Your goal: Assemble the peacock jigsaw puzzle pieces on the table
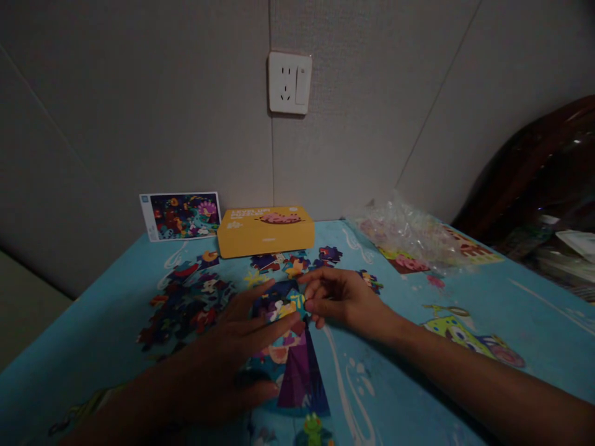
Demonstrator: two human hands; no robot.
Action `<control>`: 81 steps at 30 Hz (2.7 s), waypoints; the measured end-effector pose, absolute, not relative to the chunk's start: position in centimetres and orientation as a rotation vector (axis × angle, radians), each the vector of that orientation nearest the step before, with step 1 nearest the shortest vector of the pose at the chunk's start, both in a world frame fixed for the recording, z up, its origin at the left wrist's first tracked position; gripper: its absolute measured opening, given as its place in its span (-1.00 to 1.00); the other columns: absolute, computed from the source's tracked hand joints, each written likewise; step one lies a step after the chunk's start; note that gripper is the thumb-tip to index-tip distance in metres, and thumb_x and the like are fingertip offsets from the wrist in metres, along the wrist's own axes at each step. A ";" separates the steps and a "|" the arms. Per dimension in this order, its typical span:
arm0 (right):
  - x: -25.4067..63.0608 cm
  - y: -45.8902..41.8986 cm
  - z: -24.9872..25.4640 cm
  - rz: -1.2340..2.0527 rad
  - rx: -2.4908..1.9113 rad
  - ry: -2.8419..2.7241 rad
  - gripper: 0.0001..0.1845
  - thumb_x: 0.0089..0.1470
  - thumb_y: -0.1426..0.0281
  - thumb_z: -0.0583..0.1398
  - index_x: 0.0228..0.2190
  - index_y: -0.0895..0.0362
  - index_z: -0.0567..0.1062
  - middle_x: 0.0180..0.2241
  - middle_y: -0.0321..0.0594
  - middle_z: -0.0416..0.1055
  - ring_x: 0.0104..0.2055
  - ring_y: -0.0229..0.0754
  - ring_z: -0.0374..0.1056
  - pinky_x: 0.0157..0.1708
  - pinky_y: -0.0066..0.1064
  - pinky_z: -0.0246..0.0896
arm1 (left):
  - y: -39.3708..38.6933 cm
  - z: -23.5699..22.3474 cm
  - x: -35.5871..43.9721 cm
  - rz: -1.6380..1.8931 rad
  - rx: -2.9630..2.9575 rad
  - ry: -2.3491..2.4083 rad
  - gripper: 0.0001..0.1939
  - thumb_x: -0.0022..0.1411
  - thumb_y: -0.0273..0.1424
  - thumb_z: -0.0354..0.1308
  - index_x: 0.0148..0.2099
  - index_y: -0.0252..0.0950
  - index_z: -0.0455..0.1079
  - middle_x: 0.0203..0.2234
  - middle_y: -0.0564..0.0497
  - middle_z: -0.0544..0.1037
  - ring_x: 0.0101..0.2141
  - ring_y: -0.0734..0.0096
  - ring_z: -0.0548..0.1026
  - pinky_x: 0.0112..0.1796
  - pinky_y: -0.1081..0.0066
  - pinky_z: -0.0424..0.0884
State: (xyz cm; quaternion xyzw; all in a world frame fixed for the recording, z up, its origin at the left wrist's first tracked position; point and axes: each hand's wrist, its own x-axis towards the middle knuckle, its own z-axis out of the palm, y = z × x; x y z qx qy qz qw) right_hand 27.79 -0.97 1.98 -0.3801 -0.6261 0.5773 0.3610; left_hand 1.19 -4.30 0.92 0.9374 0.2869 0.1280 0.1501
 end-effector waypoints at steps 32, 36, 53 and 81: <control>35.6 3.7 4.9 0.562 -1.736 -2.118 -0.72 0.02 0.21 0.29 -0.54 0.15 0.47 -0.58 -0.22 0.39 -0.55 -0.22 0.28 -0.51 -0.36 0.12 | -3.7 0.8 0.5 0.364 2.763 0.921 -0.17 0.27 -0.39 0.13 0.47 0.02 -0.16 0.33 0.04 0.24 0.40 -0.06 -0.32 0.22 -0.17 0.21; 34.1 3.3 3.8 0.329 -1.770 -2.132 -0.88 -0.07 0.38 0.34 -0.45 0.16 0.53 -0.45 -0.10 0.48 -0.40 -0.10 0.36 -0.39 -0.30 0.18 | -4.0 1.0 0.8 0.347 2.732 0.935 -0.12 0.24 -0.42 0.15 0.47 0.02 -0.20 0.34 0.07 0.22 0.39 -0.08 -0.35 0.25 -0.20 0.15; 31.2 0.3 3.7 0.586 -1.168 -2.242 -0.68 0.10 0.32 0.16 -0.17 0.19 0.58 -0.41 -0.19 0.46 -0.48 -0.21 0.29 -0.49 -0.39 0.14 | -4.5 1.2 1.3 0.272 2.712 0.895 0.07 0.17 -0.33 0.27 0.48 0.00 -0.38 0.44 -0.04 -0.20 0.38 -0.32 -0.30 0.22 -0.37 -0.01; 30.3 2.8 1.4 -0.007 -1.026 -2.696 -0.50 0.29 0.23 0.07 0.22 -0.04 0.34 0.33 -0.06 0.13 0.32 0.25 0.00 0.20 0.26 -0.16 | 0.7 0.1 -0.3 0.371 2.776 1.494 -0.35 0.29 0.06 0.09 0.36 0.06 0.18 0.36 -0.08 0.16 0.31 -0.43 -0.04 0.15 -0.47 -0.20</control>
